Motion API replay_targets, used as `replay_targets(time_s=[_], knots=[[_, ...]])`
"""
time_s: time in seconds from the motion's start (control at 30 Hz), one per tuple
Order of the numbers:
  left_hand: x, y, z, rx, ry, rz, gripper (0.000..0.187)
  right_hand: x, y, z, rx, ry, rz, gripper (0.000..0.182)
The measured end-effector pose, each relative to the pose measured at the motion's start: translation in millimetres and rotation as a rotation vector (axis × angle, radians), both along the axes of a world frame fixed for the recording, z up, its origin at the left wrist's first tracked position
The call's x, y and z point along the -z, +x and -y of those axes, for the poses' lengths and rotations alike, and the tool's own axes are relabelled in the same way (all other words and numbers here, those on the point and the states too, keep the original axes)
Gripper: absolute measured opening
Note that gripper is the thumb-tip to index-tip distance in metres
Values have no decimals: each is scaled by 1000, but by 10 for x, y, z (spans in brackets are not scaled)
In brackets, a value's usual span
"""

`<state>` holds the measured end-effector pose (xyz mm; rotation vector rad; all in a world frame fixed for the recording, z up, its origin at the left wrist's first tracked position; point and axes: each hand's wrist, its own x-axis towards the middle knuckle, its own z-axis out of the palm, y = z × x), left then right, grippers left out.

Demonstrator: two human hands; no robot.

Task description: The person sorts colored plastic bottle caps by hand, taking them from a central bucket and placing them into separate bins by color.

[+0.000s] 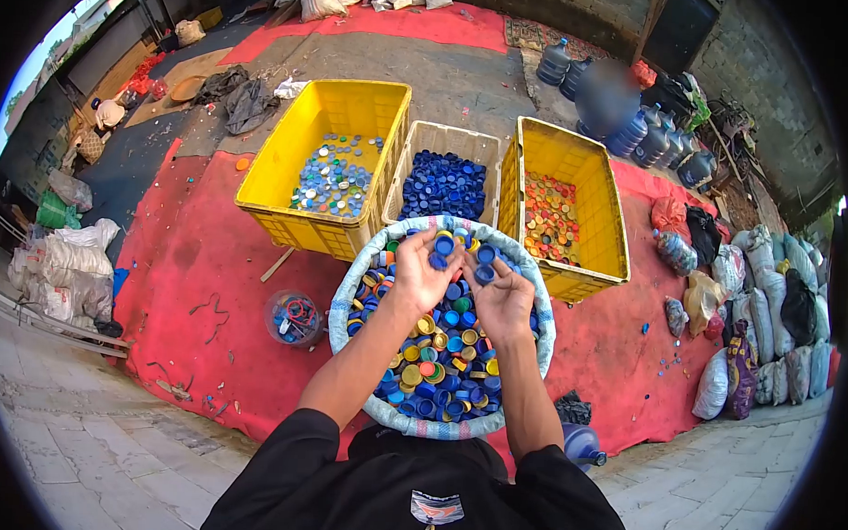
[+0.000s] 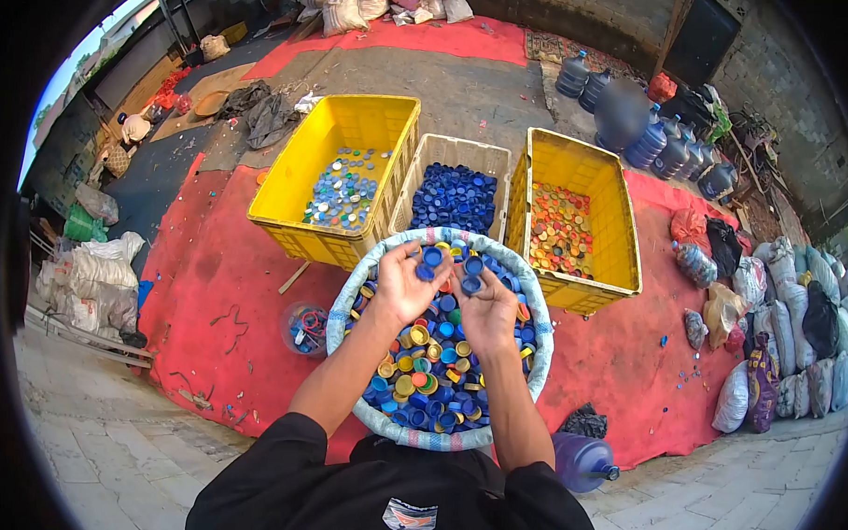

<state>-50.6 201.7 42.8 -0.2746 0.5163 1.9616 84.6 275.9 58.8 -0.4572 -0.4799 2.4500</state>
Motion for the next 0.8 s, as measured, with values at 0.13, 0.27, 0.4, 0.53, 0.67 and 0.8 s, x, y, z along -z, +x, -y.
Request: replay_targets(time_s=[0.13,0.27,0.4,0.53,0.67,0.8], knots=[[-543,-567,-647,-105,-131,-99,109,-346,-476,-543,140,-16,122,45],[-397,-569,-387,-92,-175,-238,105,-261,-148,-366,273,137,209,73],[-56,-533,34,-107,-88,-166,68,40,342,-212,187,165,271,77],[239,-379,515,-105,18,-147,50,209,726,5,211,263,418,60],[232,-8,900,-35,-254,-388,48,394,1057,125,250,561,635,40],[295,293,1215,-46,-373,-515,44,678,1308,187,301,887,901,28]])
